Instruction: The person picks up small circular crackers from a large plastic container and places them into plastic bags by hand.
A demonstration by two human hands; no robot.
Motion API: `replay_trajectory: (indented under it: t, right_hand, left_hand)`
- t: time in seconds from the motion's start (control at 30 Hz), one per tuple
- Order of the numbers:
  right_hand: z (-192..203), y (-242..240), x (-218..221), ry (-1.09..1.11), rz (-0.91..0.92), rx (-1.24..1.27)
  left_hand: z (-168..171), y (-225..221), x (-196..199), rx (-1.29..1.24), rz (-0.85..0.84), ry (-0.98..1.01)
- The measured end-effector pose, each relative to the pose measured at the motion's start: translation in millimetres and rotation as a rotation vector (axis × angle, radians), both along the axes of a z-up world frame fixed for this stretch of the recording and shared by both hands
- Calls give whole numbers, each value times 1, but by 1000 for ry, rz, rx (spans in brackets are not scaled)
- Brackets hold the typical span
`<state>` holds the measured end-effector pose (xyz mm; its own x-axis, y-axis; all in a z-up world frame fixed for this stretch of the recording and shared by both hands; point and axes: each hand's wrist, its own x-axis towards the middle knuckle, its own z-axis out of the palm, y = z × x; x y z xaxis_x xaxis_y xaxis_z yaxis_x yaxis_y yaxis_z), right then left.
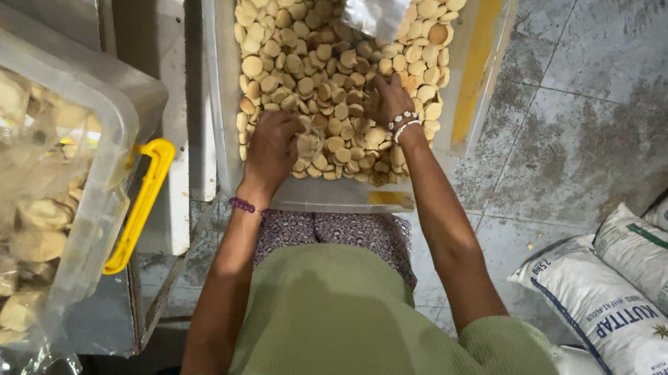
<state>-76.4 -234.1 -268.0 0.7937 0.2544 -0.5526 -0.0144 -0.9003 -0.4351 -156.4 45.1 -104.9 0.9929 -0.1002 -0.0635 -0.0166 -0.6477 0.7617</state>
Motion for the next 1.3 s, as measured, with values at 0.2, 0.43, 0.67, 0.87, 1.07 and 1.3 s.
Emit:
replay_trajectory:
  t: [0.2,0.43,0.67,0.87,1.07,1.3]
  right_hand:
    - [-15,53,-22,-171,178,-13]
    - [-35,34,-31,-217,103,163]
    - [43,-23,-31,754,-974,1268]
    - [136,-3,-30,614,-920,1520]
    - [195,43,-26,-118,-489,968]
    - [215,42,-19,-72,-440,744]
  left_hand:
    - [-1,-1,-4,17,16,-19]
    - [3,2,-9,-24,51,42]
    - [13,-1,-1,-29,86,-16]
    - [19,-21,26,-45,20,-41]
    - [17,-44,35,-119,24,-37]
    - [30,-42,37,-291,22,39]
